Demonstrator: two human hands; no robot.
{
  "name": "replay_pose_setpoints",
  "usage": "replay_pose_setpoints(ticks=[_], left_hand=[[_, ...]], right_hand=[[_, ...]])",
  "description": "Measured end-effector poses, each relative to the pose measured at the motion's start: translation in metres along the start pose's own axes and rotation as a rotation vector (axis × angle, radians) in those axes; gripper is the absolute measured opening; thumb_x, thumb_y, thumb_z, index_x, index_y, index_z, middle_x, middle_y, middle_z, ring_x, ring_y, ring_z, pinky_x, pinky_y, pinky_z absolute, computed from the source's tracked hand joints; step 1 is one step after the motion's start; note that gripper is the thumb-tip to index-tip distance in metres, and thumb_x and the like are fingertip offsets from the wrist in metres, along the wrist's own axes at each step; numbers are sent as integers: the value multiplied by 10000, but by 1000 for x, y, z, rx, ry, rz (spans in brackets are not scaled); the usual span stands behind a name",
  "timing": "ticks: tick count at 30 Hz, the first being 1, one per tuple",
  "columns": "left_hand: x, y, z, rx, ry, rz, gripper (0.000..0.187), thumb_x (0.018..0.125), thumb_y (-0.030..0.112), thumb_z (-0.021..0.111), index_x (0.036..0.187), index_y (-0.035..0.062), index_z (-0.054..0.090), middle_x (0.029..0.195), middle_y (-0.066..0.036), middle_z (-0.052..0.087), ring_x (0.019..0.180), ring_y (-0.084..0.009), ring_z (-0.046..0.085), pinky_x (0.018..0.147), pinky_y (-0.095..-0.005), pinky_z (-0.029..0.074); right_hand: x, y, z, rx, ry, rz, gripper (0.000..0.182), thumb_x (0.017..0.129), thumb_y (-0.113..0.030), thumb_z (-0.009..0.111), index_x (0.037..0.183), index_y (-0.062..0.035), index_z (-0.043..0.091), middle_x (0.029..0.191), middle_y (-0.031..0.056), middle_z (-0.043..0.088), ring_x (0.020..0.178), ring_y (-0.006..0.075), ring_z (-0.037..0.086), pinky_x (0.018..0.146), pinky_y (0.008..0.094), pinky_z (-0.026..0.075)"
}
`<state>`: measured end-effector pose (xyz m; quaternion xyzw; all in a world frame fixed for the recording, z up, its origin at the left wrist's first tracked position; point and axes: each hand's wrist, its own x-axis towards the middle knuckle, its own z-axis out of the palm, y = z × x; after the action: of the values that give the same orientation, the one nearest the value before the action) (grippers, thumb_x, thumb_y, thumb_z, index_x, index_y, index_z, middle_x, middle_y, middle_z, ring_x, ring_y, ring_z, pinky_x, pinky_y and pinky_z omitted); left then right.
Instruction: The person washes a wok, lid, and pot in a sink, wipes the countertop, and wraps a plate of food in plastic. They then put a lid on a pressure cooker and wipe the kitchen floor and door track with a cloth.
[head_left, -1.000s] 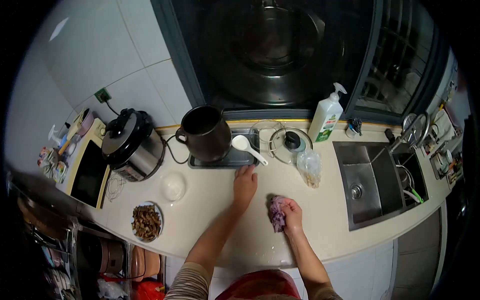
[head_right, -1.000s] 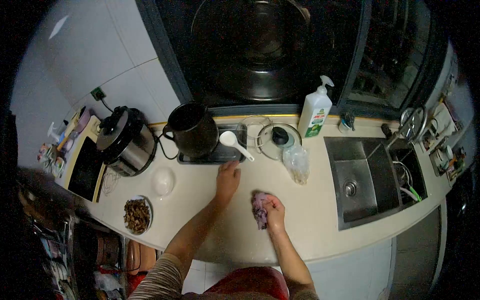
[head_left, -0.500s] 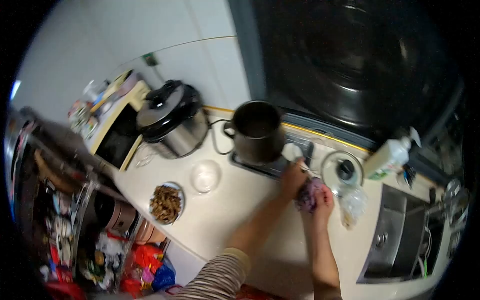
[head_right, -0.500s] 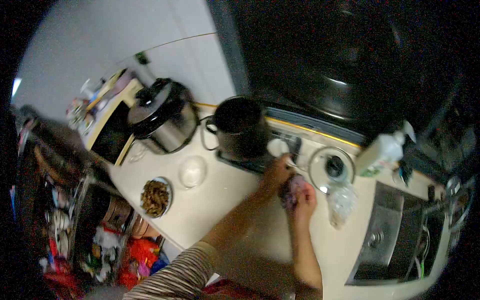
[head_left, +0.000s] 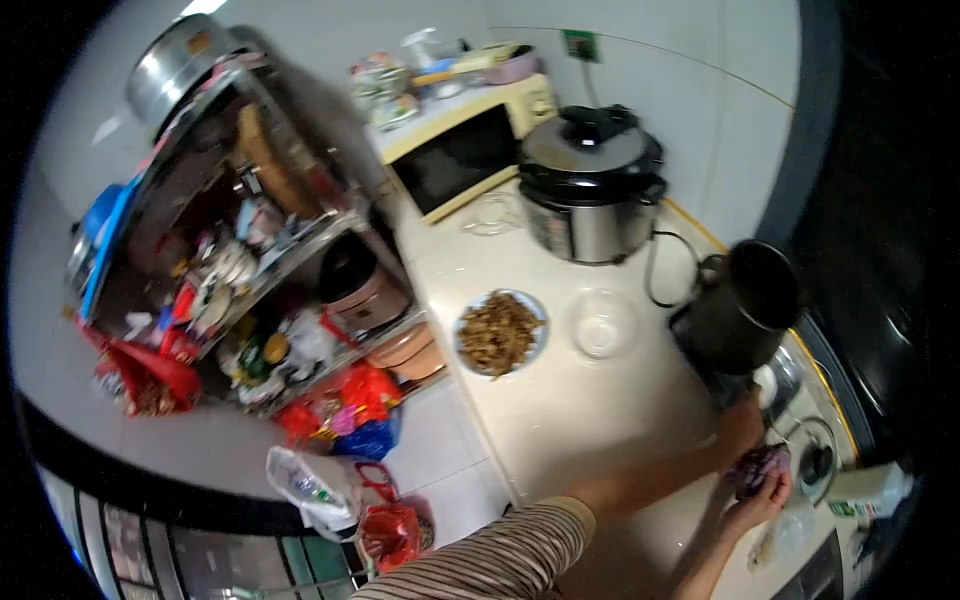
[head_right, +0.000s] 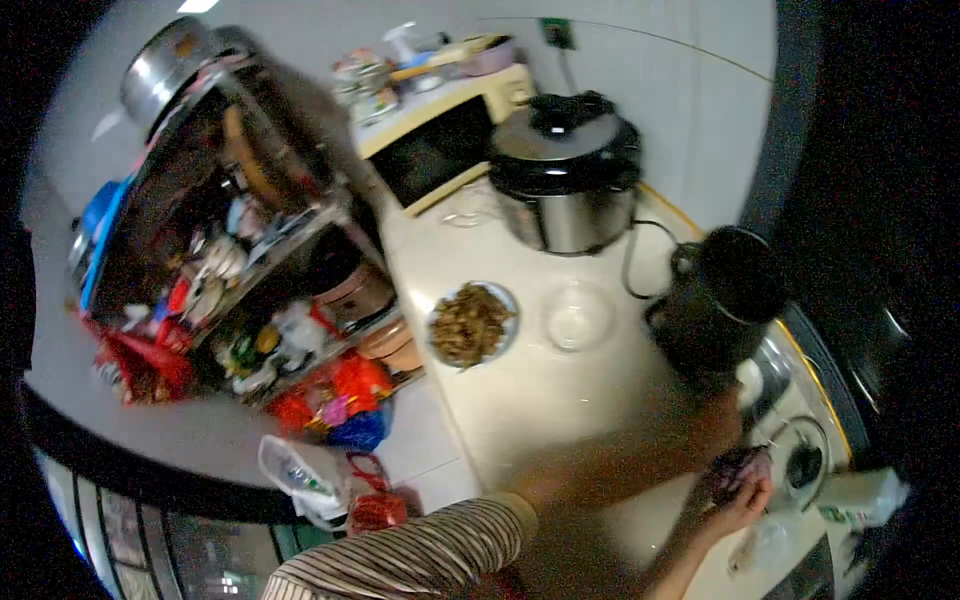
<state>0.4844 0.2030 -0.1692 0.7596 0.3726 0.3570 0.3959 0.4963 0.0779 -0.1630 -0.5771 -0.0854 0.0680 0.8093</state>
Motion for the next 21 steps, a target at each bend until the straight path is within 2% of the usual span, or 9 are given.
replay_pose_setpoints(ticks=[4,10,15,16,17,18,19,20,21], left_hand=[[-19,-5,-40,-16,-30,-13,343,839,114,453,1169,27,490,1037,-229,562,884,-379,581,767,-448,462],[-31,-18,-93,-86,-120,-125,359,845,158,500,1177,19,497,1129,-214,536,989,-376,545,845,-438,430],[-36,-3,-162,-65,-315,-285,381,851,194,539,1184,13,503,1206,-202,514,1076,-373,514,909,-430,403],[-44,12,-188,24,-415,-433,402,851,215,552,1199,19,505,1232,-193,507,1090,-375,507,929,-430,391],[-65,11,-205,41,-236,-330,438,850,245,567,1223,27,494,1234,-183,511,1090,-361,512,930,-422,392],[-79,-26,-192,51,-152,-274,491,843,272,591,1256,36,472,1246,-182,505,1018,-338,550,909,-406,412],[-92,-63,-180,67,-67,-218,546,835,299,616,1288,45,450,1259,-181,499,947,-316,588,887,-391,431],[-90,-40,-213,47,-59,-319,519,831,248,624,1278,37,466,1215,-166,538,788,-252,593,776,-357,469],[-87,-14,-247,27,-48,-420,496,826,196,633,1268,30,482,1172,-151,578,630,-189,597,665,-324,507]], right_hand=[[10,8,42,133,-64,23,241,939,-163,491,1100,13,519,1026,72,545,898,153,493,800,279,428],[118,141,37,-705,-628,-477,323,914,-136,448,1188,20,518,1218,162,513,1076,309,506,903,385,412],[119,79,81,-1283,-697,-441,338,891,-162,468,1204,-59,543,1144,173,563,1054,354,514,873,412,418],[127,92,84,-1204,-688,-646,344,888,-170,477,1213,-77,541,1117,175,572,1044,352,517,864,419,417],[133,103,81,-1135,-663,-847,352,884,-177,486,1222,-95,540,1090,178,582,1034,350,521,855,425,417],[143,102,82,-1230,-801,-285,360,870,-192,502,1210,-79,533,1124,194,565,1049,344,523,878,430,414],[143,108,68,-1555,-802,-617,353,886,-195,432,1195,-49,515,1227,195,513,1115,378,478,942,435,381],[111,66,94,-1540,-775,-317,314,865,-172,452,1141,-46,534,1174,198,543,1066,376,510,915,432,400],[101,73,84,-1371,-777,-502,298,844,-117,474,1124,-52,554,1133,198,564,1034,368,528,884,416,421]])
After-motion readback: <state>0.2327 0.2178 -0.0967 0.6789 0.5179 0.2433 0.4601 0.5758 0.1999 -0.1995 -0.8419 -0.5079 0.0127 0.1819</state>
